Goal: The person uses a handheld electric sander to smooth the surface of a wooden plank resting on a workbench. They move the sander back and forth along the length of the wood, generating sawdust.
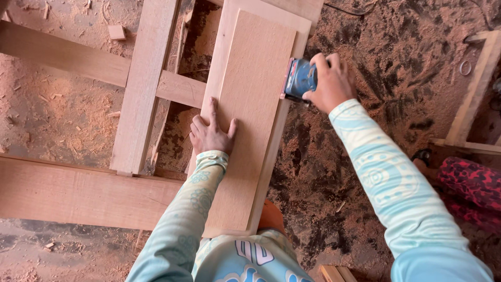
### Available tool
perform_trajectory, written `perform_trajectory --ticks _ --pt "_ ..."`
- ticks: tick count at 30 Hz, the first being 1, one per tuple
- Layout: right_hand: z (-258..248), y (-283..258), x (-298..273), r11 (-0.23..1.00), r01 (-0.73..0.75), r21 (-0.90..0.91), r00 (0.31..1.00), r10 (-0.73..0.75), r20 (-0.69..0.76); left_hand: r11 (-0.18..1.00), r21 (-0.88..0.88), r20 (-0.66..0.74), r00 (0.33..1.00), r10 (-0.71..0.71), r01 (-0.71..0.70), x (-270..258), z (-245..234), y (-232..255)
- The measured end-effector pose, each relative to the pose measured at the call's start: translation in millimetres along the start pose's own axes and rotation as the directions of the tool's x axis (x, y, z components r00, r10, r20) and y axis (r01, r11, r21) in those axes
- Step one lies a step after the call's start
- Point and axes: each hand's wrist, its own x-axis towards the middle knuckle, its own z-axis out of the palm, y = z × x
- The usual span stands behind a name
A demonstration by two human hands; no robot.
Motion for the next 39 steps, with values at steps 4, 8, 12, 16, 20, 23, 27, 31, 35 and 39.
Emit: perform_trajectory --ticks 4,8,12,16,20,23,27,31,35,39 --pt "-5.7 9.6 23.0 1.0 -0.016 0.009 1.0 0.017 -0.018 1.0 0.005 0.033 0.999 -0.016 0.015 0.5 -3.6 3.4" --pt "-11.4 17.9 51.9 0.998 -0.034 0.052 0.999 0.035 -0.025 0.999 0.034 0.086 0.996 -0.023 0.02 3.6 -10.2 5.8" --pt "-18.1 26.8 70.7 0.997 0.07 0.033 0.992 -0.067 -0.106 0.999 0.045 0.054 0.999 -0.005 0.002 4.7 -12.3 7.6" --pt "-10.5 23.5 51.7 0.996 0.024 0.084 0.996 -0.016 -0.093 0.999 0.044 0.03 1.0 0.002 -0.003 1.2 -1.0 2.1" --pt "6.9 7.3 -7.3 0.981 -0.076 0.18 0.997 0.074 0.017 1.0 0.027 -0.017 1.0 0.0 0.0 1.8 10.3 -2.8" --pt "26.6 -5.9 -58.9 0.983 -0.075 0.165 0.997 0.073 0.019 1.0 0.028 -0.026 1.0 0.004 -0.003 1.3 15.5 -5.2" --pt "51.5 -20.8 -122.4 0.984 -0.077 0.158 0.997 0.074 0.023 1.0 0.009 -0.055 0.998 0.005 -0.005 -0.1 17.6 -5.9" --pt "65.0 -30.0 -175.9 0.982 -0.093 0.167 0.995 0.083 0.061 1.0 0.01 -0.087 0.996 0.006 -0.005 0.5 19.7 -5.9" --pt "70.8 -29.7 -198.4 0.975 -0.101 0.196 0.994 0.092 0.053 1.0 0.026 -0.091 0.996 0.013 -0.01 -1.0 18.2 -6.2" --pt "71.5 -28.5 -183.2 0.982 -0.106 0.157 0.993 0.096 0.068 1.0 0.026 0.008 1.0 -0.013 0.013 2.0 13.0 -5.3"
